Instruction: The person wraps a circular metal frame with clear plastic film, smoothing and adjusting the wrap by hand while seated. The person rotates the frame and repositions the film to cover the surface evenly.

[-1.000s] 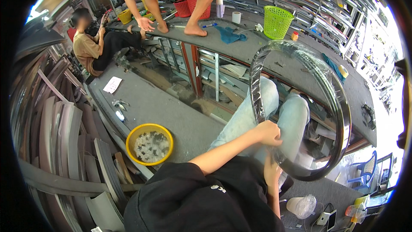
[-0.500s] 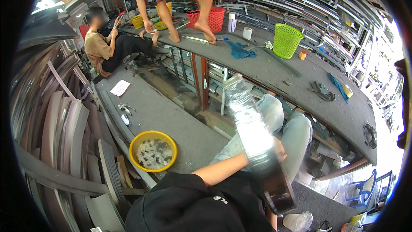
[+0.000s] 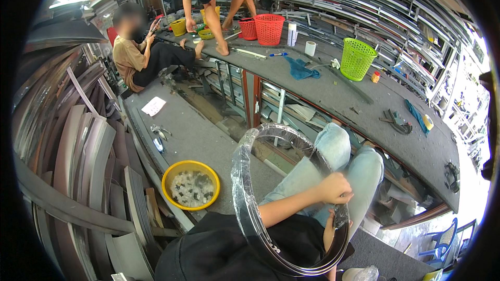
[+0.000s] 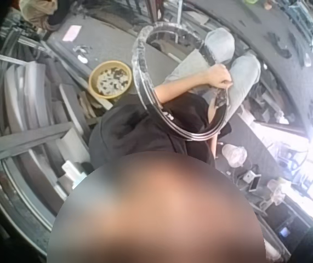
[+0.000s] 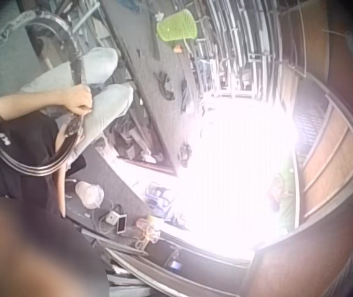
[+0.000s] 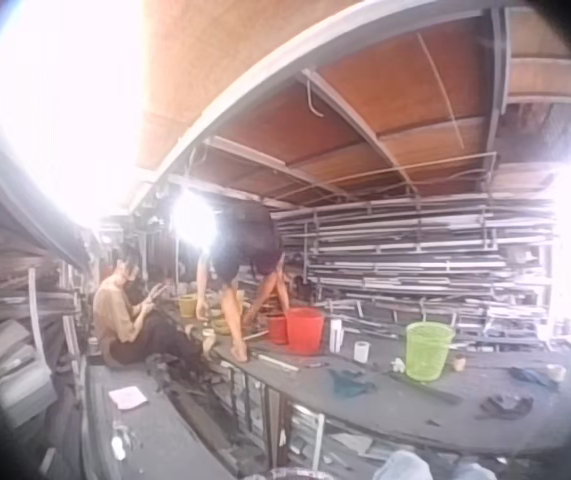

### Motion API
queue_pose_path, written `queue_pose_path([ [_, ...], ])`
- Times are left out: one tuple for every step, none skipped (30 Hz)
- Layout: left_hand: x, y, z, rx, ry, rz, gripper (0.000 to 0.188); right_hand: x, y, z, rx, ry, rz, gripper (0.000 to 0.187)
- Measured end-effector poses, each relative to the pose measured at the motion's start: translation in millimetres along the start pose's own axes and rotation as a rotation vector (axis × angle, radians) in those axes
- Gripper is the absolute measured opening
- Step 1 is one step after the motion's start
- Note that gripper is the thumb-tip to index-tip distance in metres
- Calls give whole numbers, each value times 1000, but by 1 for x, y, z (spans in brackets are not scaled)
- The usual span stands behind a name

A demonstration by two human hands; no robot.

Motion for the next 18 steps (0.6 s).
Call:
queue_pose_path([
  [0,0,0,3,5,2,30,0,-2,1,-1,-10,-9,16],
  [0,0,1,9,-1,-2,30,1,-3,0,-11,3,-18,16],
  [0,0,-1,1,13,3,29,1,-4,0,-18,-1,-30,15],
  [-1,0,-1,-4,18,3,29,2,-5,1,-25,-5,-43,15],
  [0,-1,0,-4,10,-1,29,2,-3,1,-22,-3,-26,15],
  [-1,0,-1,-9,16,3,29,1,-1,1,-19,-1,-9,15],
  [-1,0,0,-9,10,3,29,1,2,2,-12,-9,18,15],
  [-1,-1,1,-4,-3,-6,29,1,1,1,-22,-1,-4,15],
  [-1,-1,0,-6,13,2,29,1,0,2,-29,-5,-15,15],
  [-1,-1,0,-3,21,2,29,0,-1,2,-38,-9,-26,15],
  [-2,-1,0,7,18,1,29,0,0,2,-26,-5,-12,14],
  [-2,-1,-1,-2,31,7,29,0,1,1,-16,-2,1,14],
  [-2,-1,-1,-5,34,10,29,-1,2,2,1,-3,18,14],
  [-2,-1,1,-4,24,6,29,-1,2,2,-6,-3,17,13],
  [-2,-1,-2,-22,50,13,30,-1,1,2,-7,-8,18,13],
  [-2,-1,-3,-36,64,11,31,0,1,2,-2,-13,22,13],
  [-2,-1,-2,-49,65,7,32,0,0,2,-17,-15,5,13],
  [-2,-1,-4,-50,83,13,32,1,-2,2,-25,-15,-11,13],
])
Point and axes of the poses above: each hand's wrist, its own x-axis towards the middle knuckle, its own z-axis out of the palm, y = z × x, the point moved 10 cm from there along x, towards the middle knuckle, and after that the axes turned 6 degrees about -z, right-handed, at the moved point
